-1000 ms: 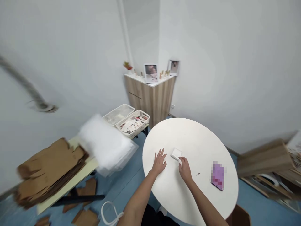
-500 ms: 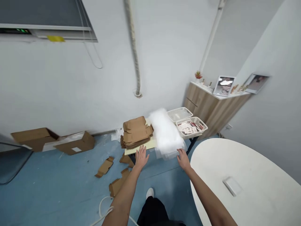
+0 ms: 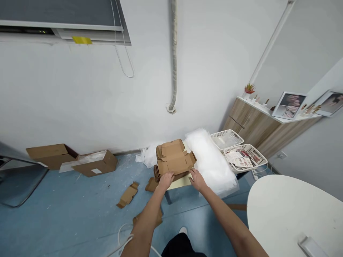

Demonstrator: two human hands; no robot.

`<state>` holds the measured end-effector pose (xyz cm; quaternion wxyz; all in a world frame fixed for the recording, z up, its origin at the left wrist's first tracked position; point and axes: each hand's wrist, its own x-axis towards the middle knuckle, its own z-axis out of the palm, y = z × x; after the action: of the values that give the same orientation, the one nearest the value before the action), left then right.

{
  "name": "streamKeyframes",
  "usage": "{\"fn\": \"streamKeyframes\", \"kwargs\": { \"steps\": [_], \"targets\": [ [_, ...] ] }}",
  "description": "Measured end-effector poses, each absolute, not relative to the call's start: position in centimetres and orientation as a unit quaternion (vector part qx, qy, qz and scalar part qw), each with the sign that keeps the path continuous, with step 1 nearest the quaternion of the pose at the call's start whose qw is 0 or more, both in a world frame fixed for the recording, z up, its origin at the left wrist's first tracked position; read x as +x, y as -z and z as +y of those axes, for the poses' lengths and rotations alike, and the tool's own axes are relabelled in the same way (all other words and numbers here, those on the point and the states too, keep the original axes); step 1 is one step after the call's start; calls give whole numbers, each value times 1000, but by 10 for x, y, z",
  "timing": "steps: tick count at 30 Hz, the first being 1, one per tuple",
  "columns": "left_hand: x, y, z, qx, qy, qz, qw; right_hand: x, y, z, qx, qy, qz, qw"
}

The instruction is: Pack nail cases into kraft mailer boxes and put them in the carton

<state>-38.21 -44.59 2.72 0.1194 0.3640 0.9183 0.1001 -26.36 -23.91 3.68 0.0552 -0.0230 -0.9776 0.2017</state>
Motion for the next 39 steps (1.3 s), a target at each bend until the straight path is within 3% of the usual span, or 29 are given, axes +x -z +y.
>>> {"fn": "streamKeyframes", "kwargs": {
  "steps": [18,25,31,39],
  "targets": [
    [-416,-63,-436,381,-90,909,143,-331,-44,-233,-24,-145,-988,38],
    [-409,-137,-422,406,-114,902,93,-328,-80,-236,-36,-112,-979,167],
    [-372,-207,-381,483,-167,859,0,-308,-122,-204,0,-139,-965,223],
    [-298,-233,-285,637,-238,733,-21,-187,-160,-113,-124,-96,-945,285]
  ]
}}
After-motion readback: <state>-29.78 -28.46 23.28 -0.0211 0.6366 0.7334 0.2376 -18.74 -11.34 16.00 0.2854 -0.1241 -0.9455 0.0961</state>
